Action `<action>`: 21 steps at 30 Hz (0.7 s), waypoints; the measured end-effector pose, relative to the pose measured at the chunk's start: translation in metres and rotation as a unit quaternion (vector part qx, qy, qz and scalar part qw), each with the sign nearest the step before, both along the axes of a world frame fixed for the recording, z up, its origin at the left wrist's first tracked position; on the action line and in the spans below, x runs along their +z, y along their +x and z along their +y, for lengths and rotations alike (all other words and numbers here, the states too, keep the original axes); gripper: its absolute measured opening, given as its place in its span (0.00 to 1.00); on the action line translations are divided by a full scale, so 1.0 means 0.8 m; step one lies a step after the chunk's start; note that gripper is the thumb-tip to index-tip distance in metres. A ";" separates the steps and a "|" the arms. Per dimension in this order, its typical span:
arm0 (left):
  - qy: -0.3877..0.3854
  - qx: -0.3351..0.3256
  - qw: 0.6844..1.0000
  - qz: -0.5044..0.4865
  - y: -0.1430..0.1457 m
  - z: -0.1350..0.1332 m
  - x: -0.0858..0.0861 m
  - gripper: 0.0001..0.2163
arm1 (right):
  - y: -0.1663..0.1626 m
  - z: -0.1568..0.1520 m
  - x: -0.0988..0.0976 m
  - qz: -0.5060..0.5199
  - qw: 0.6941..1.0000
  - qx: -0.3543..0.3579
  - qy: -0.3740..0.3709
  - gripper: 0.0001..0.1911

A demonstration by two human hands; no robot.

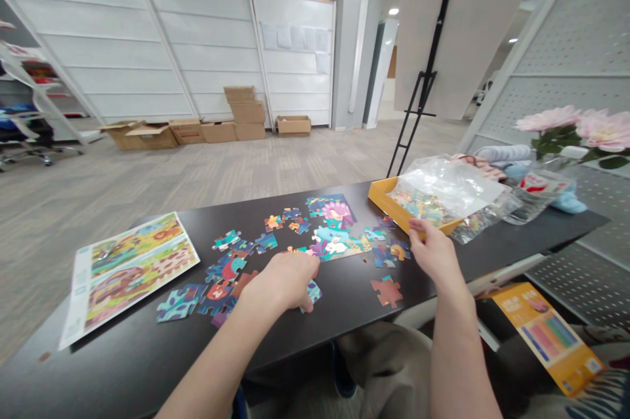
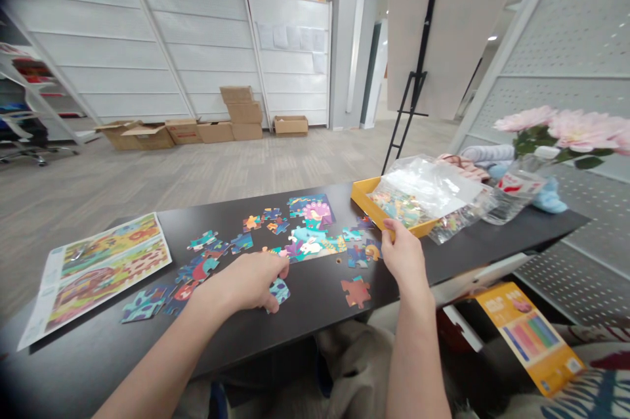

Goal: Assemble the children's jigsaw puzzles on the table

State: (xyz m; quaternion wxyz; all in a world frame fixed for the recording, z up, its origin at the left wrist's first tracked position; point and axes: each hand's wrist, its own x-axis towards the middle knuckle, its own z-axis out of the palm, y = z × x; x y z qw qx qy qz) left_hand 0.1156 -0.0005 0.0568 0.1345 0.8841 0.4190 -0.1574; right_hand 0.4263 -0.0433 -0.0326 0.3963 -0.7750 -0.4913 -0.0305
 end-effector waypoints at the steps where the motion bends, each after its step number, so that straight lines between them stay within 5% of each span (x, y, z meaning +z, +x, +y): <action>1: -0.001 -0.001 1.000 0.001 0.000 0.000 0.000 0.22 | -0.001 0.001 0.000 -0.007 1.000 -0.004 -0.011 0.18; 14: -0.002 -0.013 1.000 -0.003 -0.006 -0.002 -0.001 0.24 | 0.002 -0.003 0.005 -0.011 0.994 0.002 -0.110 0.19; 21: -0.013 -0.017 1.000 -0.002 -0.012 0.000 -0.002 0.25 | 0.010 -0.012 0.005 -0.035 0.989 0.065 -0.131 0.17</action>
